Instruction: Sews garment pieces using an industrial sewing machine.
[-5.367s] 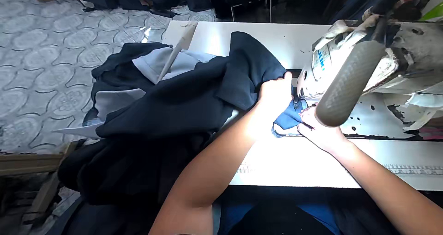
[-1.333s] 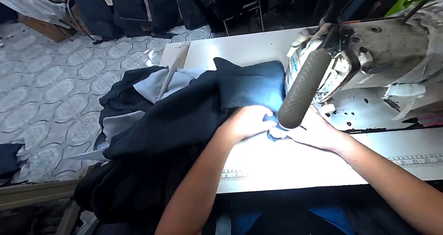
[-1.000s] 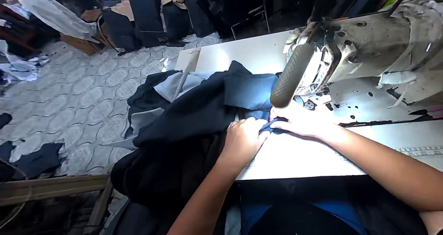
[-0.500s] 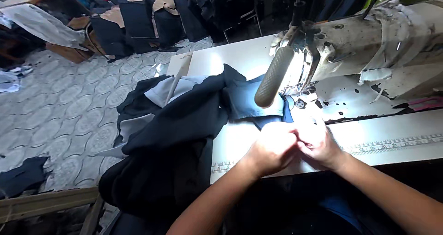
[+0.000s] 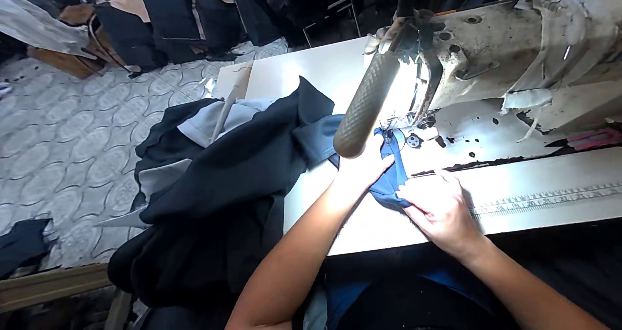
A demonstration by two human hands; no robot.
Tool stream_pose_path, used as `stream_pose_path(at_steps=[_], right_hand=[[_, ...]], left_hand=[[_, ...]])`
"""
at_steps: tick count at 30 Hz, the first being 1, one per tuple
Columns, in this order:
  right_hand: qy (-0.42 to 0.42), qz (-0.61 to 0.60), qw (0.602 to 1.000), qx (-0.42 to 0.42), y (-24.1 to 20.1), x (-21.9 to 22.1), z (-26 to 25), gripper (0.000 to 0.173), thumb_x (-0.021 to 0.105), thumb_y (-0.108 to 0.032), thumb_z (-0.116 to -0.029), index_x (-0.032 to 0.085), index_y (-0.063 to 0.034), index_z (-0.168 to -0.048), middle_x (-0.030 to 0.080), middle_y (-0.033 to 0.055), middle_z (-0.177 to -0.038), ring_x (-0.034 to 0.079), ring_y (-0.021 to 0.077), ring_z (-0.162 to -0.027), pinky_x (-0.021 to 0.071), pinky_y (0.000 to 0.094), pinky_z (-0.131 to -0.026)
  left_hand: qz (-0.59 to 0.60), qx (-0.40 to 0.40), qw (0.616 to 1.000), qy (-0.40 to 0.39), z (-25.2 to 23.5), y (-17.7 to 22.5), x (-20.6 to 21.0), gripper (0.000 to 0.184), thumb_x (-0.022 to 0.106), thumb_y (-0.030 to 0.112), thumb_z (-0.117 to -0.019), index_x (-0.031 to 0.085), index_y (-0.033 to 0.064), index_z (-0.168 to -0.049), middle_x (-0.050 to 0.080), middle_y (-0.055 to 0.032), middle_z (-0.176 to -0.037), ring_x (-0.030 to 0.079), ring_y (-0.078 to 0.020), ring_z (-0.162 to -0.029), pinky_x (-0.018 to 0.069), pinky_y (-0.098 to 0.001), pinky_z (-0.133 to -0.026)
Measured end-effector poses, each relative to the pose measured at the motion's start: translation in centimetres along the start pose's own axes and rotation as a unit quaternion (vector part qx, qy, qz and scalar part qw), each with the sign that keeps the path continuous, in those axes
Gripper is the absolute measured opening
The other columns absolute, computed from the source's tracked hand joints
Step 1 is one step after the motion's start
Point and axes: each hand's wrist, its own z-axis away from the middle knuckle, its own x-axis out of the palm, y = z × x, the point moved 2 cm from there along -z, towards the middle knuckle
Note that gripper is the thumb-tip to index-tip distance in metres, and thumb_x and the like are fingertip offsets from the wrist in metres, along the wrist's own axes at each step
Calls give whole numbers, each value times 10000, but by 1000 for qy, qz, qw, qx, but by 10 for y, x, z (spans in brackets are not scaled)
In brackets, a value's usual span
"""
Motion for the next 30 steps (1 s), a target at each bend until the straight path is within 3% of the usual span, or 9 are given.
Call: stream_pose_path(at_steps=[4, 7, 10, 13, 15, 17, 21, 25, 30], right_hand=[[-26, 3, 1000, 1, 4, 1, 2, 254, 585, -219, -956, 816, -112, -964, 789, 75, -989, 744, 237, -976, 453, 556, -1017], [-58, 25, 998, -23, 7, 6, 7, 266, 565, -217, -965, 811, -120, -992, 784, 81, -1031, 737, 270, -1026, 462, 588, -1014], [-62, 31, 997, -42, 9, 5, 9, 271, 557, -204, -951, 815, -129, -981, 785, 74, -1044, 734, 267, -1041, 468, 583, -997], [-65, 48, 995, -59, 11, 1, 10, 277, 545, -206, -942, 812, -136, -956, 785, 66, -1050, 736, 255, -1036, 482, 565, -979], [-65, 53, 994, -68, 12, 0, 9, 272, 545, -201, -939, 809, -136, -940, 785, 68, -1028, 735, 250, -1018, 483, 545, -974], [-65, 58, 993, -75, 13, -1, 6, 274, 537, -198, -947, 805, -142, -936, 784, 65, -998, 738, 239, -986, 486, 530, -972], [-100, 74, 990, -67, 16, 1, -10, 287, 530, -202, -951, 803, -115, -960, 779, 81, -981, 746, 267, -939, 489, 597, -927], [-155, 69, 983, -64, 26, 5, -34, 297, 514, -204, -973, 784, -86, -939, 752, 105, -929, 711, 302, -969, 440, 591, -1021], [-204, 83, 972, -82, 31, 7, -67, 255, 558, -171, -950, 785, -56, -929, 747, 137, -899, 717, 339, -946, 406, 631, -1041]], left_hand=[[18, -18, 1000, -5, -7, 1, 2, 391, 617, 384, -1014, 721, 8, -998, 679, -173, -1008, 636, -371, -1065, 492, -541, -865], [48, 3, 996, 73, -5, -8, 8, 263, 603, 255, -1032, 682, 10, -977, 676, -182, -922, 669, -374, -960, 509, -534, -802], [36, 141, 973, 178, 7, -15, 16, 137, 619, 112, -978, 718, 25, -1017, 688, -160, -970, 686, -339, -971, 550, -494, -838], [23, 274, 950, 146, 39, -14, 22, 230, 555, 198, -986, 765, 104, -993, 729, -87, -1163, 643, -290, -1217, 371, -639, -1080], [38, 266, 958, 101, 54, -14, 25, 340, 504, 323, -1028, 767, 118, -1092, 732, -68, -1196, 603, -303, -1301, 282, -718, -1109], [52, 249, 962, 97, 59, -17, 25, 365, 493, 365, -1039, 774, 149, -1123, 737, -52, -1220, 599, -300, -1316, 295, -722, -1103], [72, 240, 963, 98, 48, -23, 21, 330, 500, 296, -1038, 795, 149, -1050, 752, -40, -1208, 635, -276, -1278, 315, -708, -1101], [97, 213, 970, 64, 28, -37, 19, 357, 506, 343, -1042, 806, 149, -1049, 744, -29, -1229, 588, -259, -1334, 210, -671, -1187], [74, 217, 971, 69, 8, -44, 10, 299, 564, 289, -1011, 798, 116, -1078, 734, -63, -1247, 589, -305, -1329, 192, -711, -1171]])
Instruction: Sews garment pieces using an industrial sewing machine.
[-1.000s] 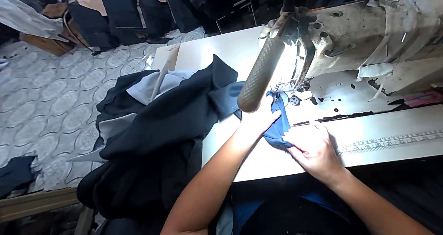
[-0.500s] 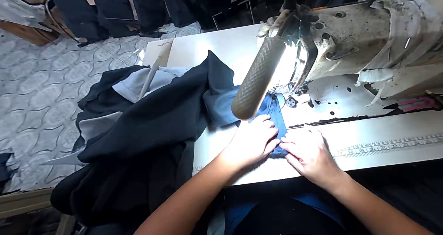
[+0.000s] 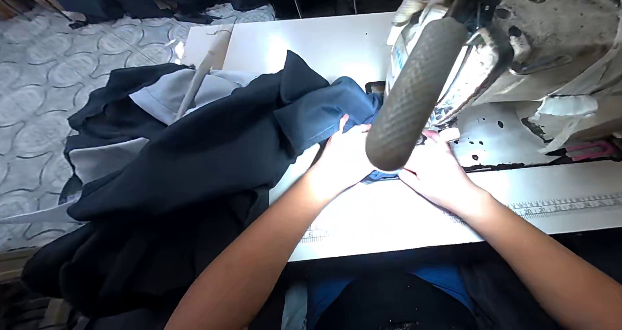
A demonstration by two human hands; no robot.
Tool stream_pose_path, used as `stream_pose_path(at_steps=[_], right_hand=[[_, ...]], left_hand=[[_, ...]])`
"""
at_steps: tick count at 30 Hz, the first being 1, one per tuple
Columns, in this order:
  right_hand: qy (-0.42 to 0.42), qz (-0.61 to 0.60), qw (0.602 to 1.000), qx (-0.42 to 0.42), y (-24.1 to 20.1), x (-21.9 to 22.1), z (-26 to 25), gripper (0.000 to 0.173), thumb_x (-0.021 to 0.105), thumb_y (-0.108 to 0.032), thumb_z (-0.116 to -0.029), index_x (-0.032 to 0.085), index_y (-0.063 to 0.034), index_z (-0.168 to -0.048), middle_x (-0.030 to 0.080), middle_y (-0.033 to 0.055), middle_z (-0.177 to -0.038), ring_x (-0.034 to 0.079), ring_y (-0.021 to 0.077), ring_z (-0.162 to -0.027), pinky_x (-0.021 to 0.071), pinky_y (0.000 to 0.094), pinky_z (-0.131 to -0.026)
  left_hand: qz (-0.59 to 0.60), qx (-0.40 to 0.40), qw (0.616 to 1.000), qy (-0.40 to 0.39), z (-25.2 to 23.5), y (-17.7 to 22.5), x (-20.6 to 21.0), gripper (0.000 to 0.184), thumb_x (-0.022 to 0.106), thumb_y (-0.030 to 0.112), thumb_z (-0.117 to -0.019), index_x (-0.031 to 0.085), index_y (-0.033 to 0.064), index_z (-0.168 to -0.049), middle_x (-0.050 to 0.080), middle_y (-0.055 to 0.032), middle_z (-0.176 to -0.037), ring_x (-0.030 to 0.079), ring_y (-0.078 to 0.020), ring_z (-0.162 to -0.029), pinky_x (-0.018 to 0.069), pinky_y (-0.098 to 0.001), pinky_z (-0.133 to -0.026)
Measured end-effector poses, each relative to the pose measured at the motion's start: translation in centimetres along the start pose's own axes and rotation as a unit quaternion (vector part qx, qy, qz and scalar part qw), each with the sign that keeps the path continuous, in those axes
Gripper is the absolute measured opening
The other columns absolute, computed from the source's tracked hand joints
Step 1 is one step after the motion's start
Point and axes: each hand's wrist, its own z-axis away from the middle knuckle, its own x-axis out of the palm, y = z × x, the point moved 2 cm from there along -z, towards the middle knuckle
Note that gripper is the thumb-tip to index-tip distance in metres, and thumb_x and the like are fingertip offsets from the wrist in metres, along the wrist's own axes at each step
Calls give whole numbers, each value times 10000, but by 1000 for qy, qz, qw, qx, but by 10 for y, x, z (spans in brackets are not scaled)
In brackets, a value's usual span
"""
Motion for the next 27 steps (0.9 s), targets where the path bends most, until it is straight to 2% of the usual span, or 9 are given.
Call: stream_pose_path(at_steps=[6, 9, 11, 13, 14, 17, 21, 25, 27], right_hand=[[-41, -54, 997, 43, 23, 4, -19, 165, 666, -59, -904, 773, -19, -1022, 736, 153, -1023, 690, 324, -1029, 507, 545, -913], [-14, -183, 976, 121, 36, 17, -17, 155, 616, -20, -956, 740, 9, -1045, 699, 98, -1070, 628, 115, -1032, 492, 282, -932], [5, -306, 932, 192, 37, 17, -17, 121, 610, -21, -972, 711, 0, -1036, 686, 9, -1000, 622, -16, -936, 516, 156, -840], [15, -339, 915, 217, 38, 19, -17, 99, 619, -17, -948, 710, -35, -983, 698, -34, -928, 637, -32, -880, 534, 156, -788], [13, -288, 940, 184, 39, 18, -17, 128, 633, -17, -916, 744, -12, -979, 700, 7, -952, 627, 8, -917, 515, 194, -832], [6, -174, 979, 110, 42, 19, -16, 122, 665, -86, -906, 766, -36, -953, 696, 85, -1017, 628, 145, -1020, 497, 342, -928], [-8, -189, 970, 151, 38, 19, -17, 133, 673, -98, -925, 755, -19, -993, 694, 99, -1034, 637, 141, -1007, 510, 338, -918], [-41, -208, 939, 271, 31, -2, -26, 136, 676, -39, -951, 710, 60, -1038, 698, 213, -1026, 655, 283, -1007, 497, 493, -934], [-54, -229, 931, 279, 36, -4, -28, 112, 676, -78, -967, 696, 29, -996, 680, 159, -970, 634, 216, -952, 500, 438, -897]], left_hand=[[14, -73, 997, 22, -11, 1, 5, 288, 557, 240, -1040, 764, 109, -1192, 678, -110, -1350, 508, -341, -1406, 201, -661, -1194], [76, -2, 995, 68, -4, -7, 14, 320, 536, 238, -1013, 754, 62, -1168, 640, -165, -1373, 480, -361, -1417, 255, -602, -1209], [168, 58, 983, 54, 6, -1, -8, 206, 633, 231, -938, 773, 84, -969, 711, -66, -1044, 634, -170, -1093, 475, -376, -1001], [242, 38, 968, -45, 12, -3, -26, 153, 707, 185, -909, 723, 59, -825, 646, 4, -741, 585, -24, -698, 468, -192, -642], [221, -28, 972, -81, 13, -8, -30, 152, 716, 180, -926, 723, 32, -892, 659, -51, -779, 612, -86, -707, 501, -260, -650], [131, -209, 968, -50, -2, -21, -16, 417, 687, 281, -987, 617, 82, -1348, 673, -133, -1261, 636, -221, -1196, 497, -455, -1039], [84, -84, 991, 66, -20, -25, 16, 359, 574, 225, -1022, 659, 56, -1327, 682, -164, -1281, 629, -255, -1236, 468, -461, -1063], [72, -47, 990, 108, -15, -19, 5, 193, 605, 147, -997, 656, -11, -898, 637, -147, -802, 634, -262, -773, 497, -438, -724], [64, -140, 988, 10, -12, -13, 2, 323, 580, 281, -1046, 670, -27, -1075, 694, -203, -950, 686, -338, -923, 529, -534, -831]])
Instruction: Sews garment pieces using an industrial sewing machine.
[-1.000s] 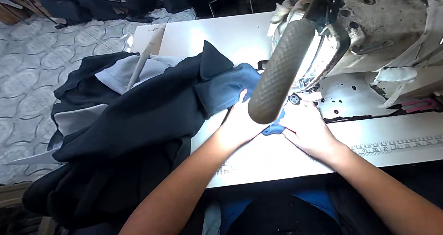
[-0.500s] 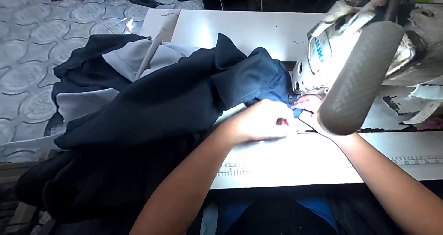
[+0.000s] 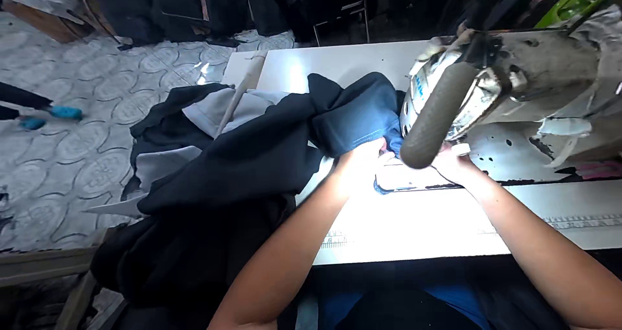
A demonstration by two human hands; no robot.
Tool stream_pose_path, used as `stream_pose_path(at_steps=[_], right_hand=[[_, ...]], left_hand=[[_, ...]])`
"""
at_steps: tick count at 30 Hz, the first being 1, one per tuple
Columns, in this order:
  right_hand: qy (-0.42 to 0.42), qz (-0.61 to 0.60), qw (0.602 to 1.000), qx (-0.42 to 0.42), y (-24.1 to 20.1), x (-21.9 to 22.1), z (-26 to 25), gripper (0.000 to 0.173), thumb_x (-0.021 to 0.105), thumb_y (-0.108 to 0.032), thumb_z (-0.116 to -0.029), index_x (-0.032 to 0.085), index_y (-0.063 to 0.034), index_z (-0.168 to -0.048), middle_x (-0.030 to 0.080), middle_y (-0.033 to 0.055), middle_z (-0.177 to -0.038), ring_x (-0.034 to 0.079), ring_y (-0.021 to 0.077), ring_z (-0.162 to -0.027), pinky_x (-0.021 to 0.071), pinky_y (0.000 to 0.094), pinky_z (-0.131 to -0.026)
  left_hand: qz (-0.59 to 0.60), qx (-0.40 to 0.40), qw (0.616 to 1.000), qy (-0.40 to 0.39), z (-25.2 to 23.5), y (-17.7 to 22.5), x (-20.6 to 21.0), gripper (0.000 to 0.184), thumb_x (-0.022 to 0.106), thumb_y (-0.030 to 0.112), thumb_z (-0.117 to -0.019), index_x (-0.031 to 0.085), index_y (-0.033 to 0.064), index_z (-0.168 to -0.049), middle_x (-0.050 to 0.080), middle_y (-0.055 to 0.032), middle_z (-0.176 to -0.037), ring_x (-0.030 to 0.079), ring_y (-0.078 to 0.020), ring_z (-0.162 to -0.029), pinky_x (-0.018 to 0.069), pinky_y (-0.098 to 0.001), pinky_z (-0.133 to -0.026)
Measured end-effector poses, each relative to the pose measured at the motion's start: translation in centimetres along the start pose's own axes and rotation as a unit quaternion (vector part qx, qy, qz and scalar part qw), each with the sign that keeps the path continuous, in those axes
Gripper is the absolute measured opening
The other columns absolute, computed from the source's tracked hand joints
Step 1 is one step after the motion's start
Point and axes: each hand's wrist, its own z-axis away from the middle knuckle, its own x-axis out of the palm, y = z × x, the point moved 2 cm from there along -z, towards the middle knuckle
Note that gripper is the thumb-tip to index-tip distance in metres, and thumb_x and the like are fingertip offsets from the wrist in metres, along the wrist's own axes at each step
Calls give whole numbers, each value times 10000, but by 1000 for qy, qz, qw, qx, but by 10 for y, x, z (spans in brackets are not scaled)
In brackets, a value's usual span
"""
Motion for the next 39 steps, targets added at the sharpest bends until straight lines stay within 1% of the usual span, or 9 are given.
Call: stream_pose_path(at_steps=[2, 8, 12, 19, 23, 26, 28, 33, 39], right_hand=[[-4, -18, 999, -33, 3, 1, -3, 129, 688, -119, -969, 703, 5, -940, 679, 122, -930, 625, 181, -924, 494, 413, -878], [21, 18, 992, -119, 12, 10, -4, 177, 705, -128, -949, 753, 42, -956, 720, 217, -1050, 643, 373, -1112, 466, 554, -1007], [14, 85, 970, -227, 7, 11, 2, 211, 639, -159, -980, 789, -23, -1043, 722, 201, -1093, 649, 396, -1110, 457, 573, -1011], [116, 49, 850, -512, -9, 26, 51, 296, 535, -293, -1012, 782, -140, -958, 776, 57, -963, 724, 196, -973, 480, 445, -1008], [197, 90, 886, -411, -1, 36, 95, 356, 534, -308, -982, 701, -101, -745, 706, 93, -763, 685, 241, -775, 512, 403, -754], [169, 61, 948, -262, 11, 50, 113, 294, 602, -296, -965, 796, -88, -891, 786, 84, -952, 749, 218, -948, 530, 469, -924], [175, 28, 964, -198, 9, 53, 118, 269, 630, -278, -940, 806, -78, -913, 789, 84, -992, 748, 225, -985, 515, 499, -948], [201, 72, 954, -211, 6, 61, 128, 236, 617, -259, -913, 803, -120, -877, 787, 63, -1014, 737, 215, -1005, 510, 485, -921], [226, 112, 943, -219, 5, 64, 128, 228, 595, -275, -909, 787, -180, -829, 784, 19, -983, 715, 166, -981, 454, 431, -889]], left_hand=[[-29, -59, 996, -66, -2, 5, 3, 463, 507, 361, -1069, 585, 8, -1358, 673, -221, -1241, 637, -368, -1209, 485, -584, -1012], [69, -74, 995, -21, -6, -10, -7, 375, 529, 300, -1069, 665, 17, -1275, 665, -188, -1284, 600, -269, -1263, 439, -458, -1095], [42, 15, 988, -145, 44, 20, -62, 405, 655, 353, -979, 631, -16, -814, 575, -91, -735, 554, -197, -722, 448, -416, -673], [-230, 243, 934, 121, 90, 87, -28, 412, 585, 415, -961, 676, 101, -711, 613, -51, -608, 638, -234, -622, 458, -423, -702], [-131, 310, 939, 73, 62, 84, -17, 452, 474, 430, -1035, 720, 95, -858, 757, -95, -990, 717, -262, -1070, 534, -451, -952], [-176, 103, 978, 46, 28, 45, -12, 366, 577, 355, -1013, 731, 26, -963, 711, -153, -840, 714, -346, -843, 533, -533, -731], [-210, -19, 977, 32, 16, 31, -10, 305, 599, 318, -1027, 711, 54, -1131, 725, -191, -925, 710, -402, -922, 516, -576, -778], [-122, 272, 953, 54, 41, 45, 7, 356, 455, 294, -1054, 776, 141, -1053, 735, -87, -1033, 681, -259, -1005, 458, -474, -938], [-43, 223, 974, 14, 70, 36, 19, 448, 403, 426, -1072, 786, 207, -1153, 714, -131, -1082, 665, -311, -992, 484, -494, -861]])
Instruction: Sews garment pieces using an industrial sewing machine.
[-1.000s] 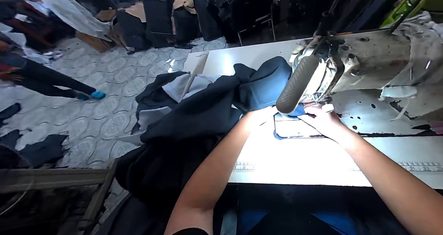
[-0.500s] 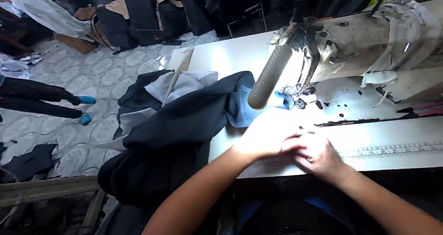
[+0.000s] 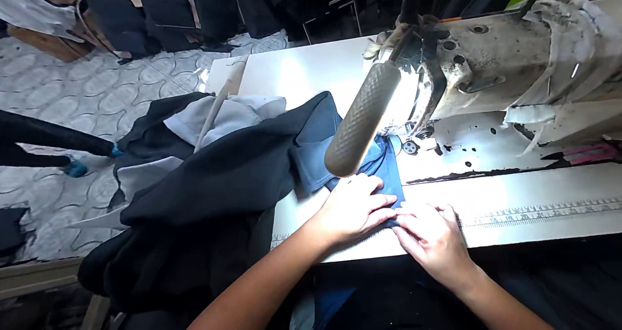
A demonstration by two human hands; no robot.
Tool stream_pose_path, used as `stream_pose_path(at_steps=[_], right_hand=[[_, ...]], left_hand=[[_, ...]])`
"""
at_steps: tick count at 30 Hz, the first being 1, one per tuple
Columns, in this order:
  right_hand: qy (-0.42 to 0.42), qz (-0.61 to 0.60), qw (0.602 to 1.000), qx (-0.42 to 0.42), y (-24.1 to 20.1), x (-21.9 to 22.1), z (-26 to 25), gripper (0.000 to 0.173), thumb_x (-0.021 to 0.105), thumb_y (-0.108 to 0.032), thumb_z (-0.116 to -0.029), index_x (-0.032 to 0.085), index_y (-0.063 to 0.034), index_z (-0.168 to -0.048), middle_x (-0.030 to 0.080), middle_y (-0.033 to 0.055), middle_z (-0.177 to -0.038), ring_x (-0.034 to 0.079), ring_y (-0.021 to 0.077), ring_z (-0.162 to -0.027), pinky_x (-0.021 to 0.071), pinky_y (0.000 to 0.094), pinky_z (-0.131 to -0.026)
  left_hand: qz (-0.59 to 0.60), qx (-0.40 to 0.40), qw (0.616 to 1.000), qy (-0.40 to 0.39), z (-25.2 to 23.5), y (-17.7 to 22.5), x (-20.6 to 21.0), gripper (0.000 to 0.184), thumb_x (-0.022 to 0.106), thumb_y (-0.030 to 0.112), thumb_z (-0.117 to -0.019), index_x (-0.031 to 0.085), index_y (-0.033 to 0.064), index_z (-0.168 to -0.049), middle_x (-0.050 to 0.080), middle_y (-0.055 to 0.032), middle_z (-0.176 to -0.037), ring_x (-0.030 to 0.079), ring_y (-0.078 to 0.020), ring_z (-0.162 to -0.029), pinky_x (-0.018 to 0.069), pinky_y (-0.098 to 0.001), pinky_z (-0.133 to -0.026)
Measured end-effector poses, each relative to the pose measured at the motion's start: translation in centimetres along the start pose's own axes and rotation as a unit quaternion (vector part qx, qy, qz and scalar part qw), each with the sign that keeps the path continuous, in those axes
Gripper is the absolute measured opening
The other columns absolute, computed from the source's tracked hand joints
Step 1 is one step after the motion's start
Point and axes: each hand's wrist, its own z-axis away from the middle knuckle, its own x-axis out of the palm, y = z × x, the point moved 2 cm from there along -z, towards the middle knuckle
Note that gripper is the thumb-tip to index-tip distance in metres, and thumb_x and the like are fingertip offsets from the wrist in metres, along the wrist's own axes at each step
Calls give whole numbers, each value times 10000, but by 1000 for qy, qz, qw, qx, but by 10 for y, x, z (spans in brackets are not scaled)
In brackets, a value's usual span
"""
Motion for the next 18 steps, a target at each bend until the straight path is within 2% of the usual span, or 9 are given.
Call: stream_pose_path(at_steps=[3, 6, 10, 13, 16, 18], right_hand=[[-12, -4, 1000, 3, 3, -1, -9, 234, 591, -260, -911, 789, -155, -846, 775, 31, -937, 708, 174, -897, 460, 427, -847], [-34, -1, 999, 6, 7, -1, -22, 234, 594, -247, -913, 796, -134, -885, 776, 56, -941, 724, 208, -907, 484, 468, -831], [-89, -11, 996, 20, 16, -1, -45, 213, 611, -222, -912, 784, -99, -892, 769, 73, -934, 725, 237, -926, 476, 535, -900], [-167, -10, 985, 30, 19, -3, -67, 227, 606, -207, -939, 774, -57, -915, 754, 114, -925, 716, 276, -929, 460, 560, -931], [-192, 17, 981, 18, 19, -2, -90, 217, 631, -194, -933, 785, -41, -917, 747, 145, -902, 708, 312, -913, 447, 556, -946], [-217, 17, 975, 42, 20, -4, -104, 196, 664, -193, -930, 780, -35, -936, 738, 160, -926, 692, 340, -952, 437, 584, -948]], left_hand=[[34, -39, 998, -30, -4, -6, -4, 447, 406, 447, -1071, 782, 233, -1185, 705, -141, -1120, 659, -326, -1024, 505, -503, -809], [43, -73, 995, -57, -11, -12, -9, 444, 406, 457, -1072, 769, 248, -1220, 702, -139, -1136, 672, -315, -1042, 537, -498, -804], [35, -103, 991, -82, -22, -24, -12, 444, 422, 486, -1065, 767, 256, -1221, 695, -116, -1123, 679, -282, -1037, 551, -490, -813], [43, -140, 982, -118, -32, -39, -14, 459, 445, 555, -1040, 758, 280, -1234, 661, -88, -1164, 633, -256, -1117, 534, -478, -894], [29, -111, 990, -78, -42, -49, -14, 375, 545, 446, -1027, 788, 195, -1161, 650, -119, -1089, 628, -281, -1042, 533, -462, -822], [23, -107, 993, -49, -45, -53, -13, 347, 568, 408, -1021, 784, 156, -1122, 641, -124, -1063, 632, -292, -1007, 534, -460, -786]])
